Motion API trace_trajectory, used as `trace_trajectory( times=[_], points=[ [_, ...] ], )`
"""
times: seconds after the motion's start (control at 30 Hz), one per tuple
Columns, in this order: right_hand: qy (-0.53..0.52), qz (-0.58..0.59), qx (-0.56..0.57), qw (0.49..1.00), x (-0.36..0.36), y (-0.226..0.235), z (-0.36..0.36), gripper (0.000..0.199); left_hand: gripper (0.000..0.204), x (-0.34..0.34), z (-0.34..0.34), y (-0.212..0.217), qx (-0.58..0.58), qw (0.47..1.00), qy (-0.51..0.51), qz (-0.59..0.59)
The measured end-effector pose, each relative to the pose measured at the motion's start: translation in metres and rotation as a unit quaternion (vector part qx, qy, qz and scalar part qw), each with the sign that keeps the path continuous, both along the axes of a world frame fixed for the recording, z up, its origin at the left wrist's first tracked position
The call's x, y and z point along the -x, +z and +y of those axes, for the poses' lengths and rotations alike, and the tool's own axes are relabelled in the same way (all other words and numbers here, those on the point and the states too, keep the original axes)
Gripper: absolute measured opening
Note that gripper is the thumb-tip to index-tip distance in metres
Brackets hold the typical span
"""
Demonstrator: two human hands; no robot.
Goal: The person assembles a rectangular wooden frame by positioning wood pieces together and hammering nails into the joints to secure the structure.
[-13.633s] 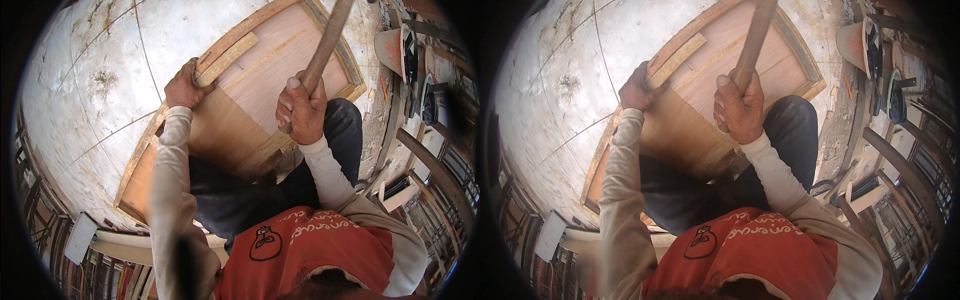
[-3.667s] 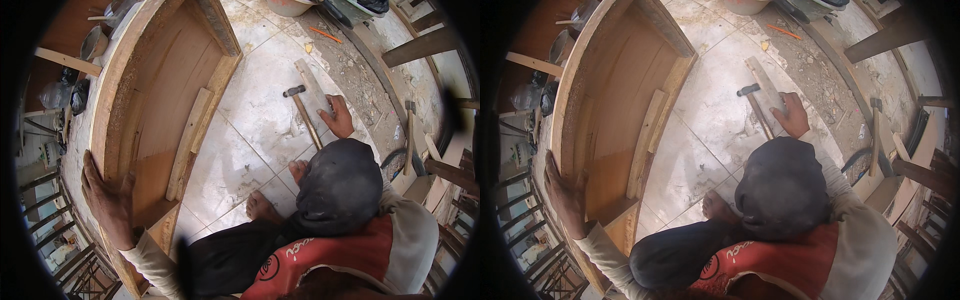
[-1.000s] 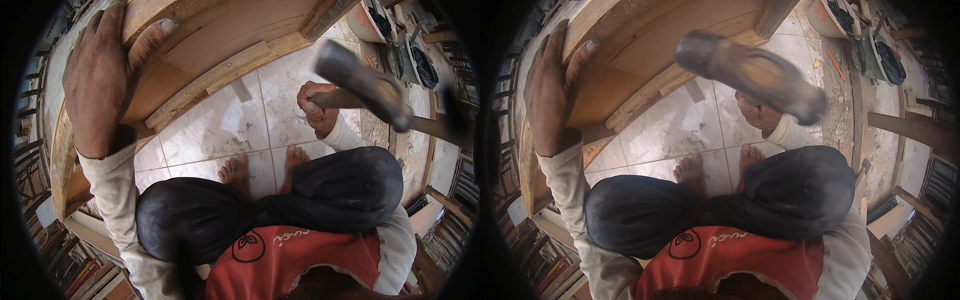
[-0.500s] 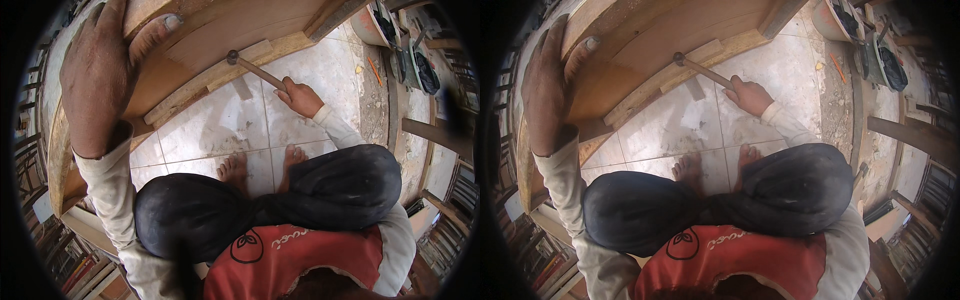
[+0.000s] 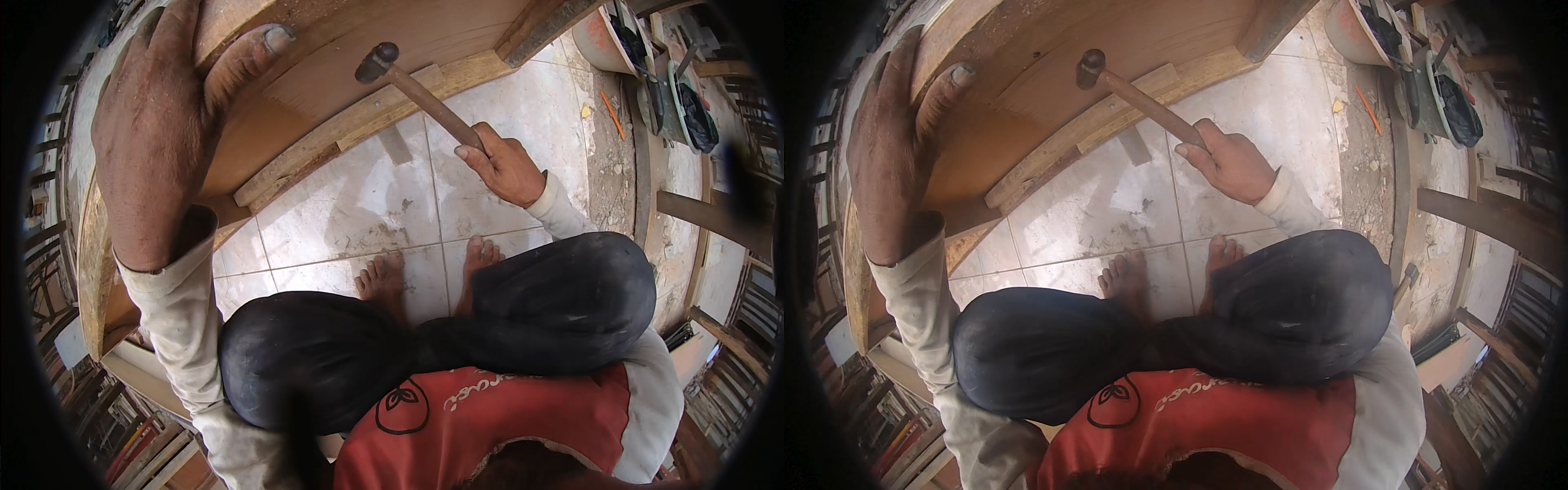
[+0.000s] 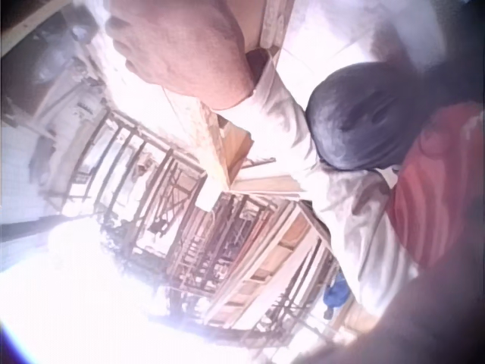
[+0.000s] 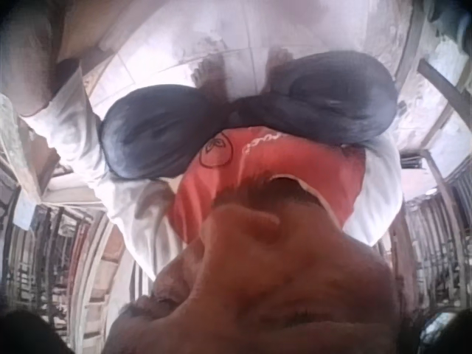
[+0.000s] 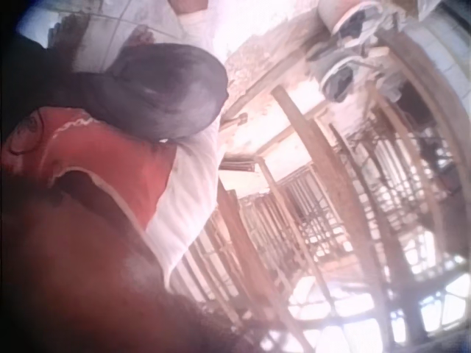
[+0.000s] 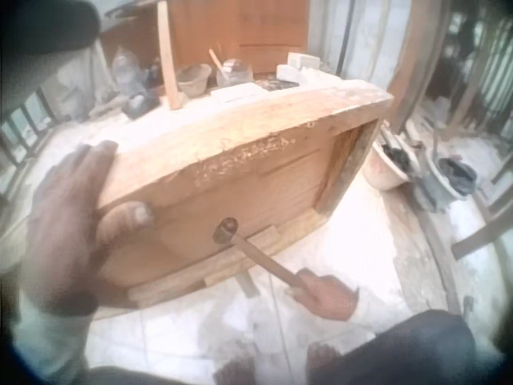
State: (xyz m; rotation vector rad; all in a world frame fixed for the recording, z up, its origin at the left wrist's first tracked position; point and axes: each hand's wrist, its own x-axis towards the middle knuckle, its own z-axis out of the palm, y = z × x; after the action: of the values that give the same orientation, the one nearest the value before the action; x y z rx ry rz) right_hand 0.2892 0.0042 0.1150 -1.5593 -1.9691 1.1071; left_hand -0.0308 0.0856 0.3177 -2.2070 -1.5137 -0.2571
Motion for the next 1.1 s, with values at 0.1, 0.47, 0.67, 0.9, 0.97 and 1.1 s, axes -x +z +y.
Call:
trace_trajectory(
  times=[0.1, 0.47, 0.67, 0.9, 0.97, 1.1],
  points=[
    [-0.057, -0.049, -0.082, 0.994, -0.014, -0.020, -0.012, 0.036, 0.079, -0.013, 0.011, -0.008, -0.004, 0.998, -0.051, -0.037],
    [-0.021, -0.143, -0.046, 0.988, -0.011, -0.065, -0.001, 0.039, 0.075, -0.012, 0.005, 0.005, 0.002, 0.999, -0.049, -0.020],
    [-0.168, -0.109, -0.061, 0.978, -0.060, -0.054, -0.084, 0.033, 0.083, -0.030, 0.005, 0.006, 0.026, 0.998, -0.033, -0.052],
    [-0.235, -0.209, -0.026, 0.949, -0.116, -0.093, -0.180, 0.035, 0.073, -0.022, 0.000, 0.017, 0.098, 0.988, -0.081, -0.091],
    [-0.237, -0.259, 0.031, 0.936, -0.122, -0.096, -0.193, 0.036, 0.064, -0.035, -0.003, 0.020, 0.042, 0.984, -0.115, -0.131],
    [-0.279, -0.109, -0.079, 0.951, -0.167, -0.082, -0.181, 0.037, 0.064, -0.036, -0.003, 0.022, 0.089, 0.970, -0.183, -0.130]
  ],
)
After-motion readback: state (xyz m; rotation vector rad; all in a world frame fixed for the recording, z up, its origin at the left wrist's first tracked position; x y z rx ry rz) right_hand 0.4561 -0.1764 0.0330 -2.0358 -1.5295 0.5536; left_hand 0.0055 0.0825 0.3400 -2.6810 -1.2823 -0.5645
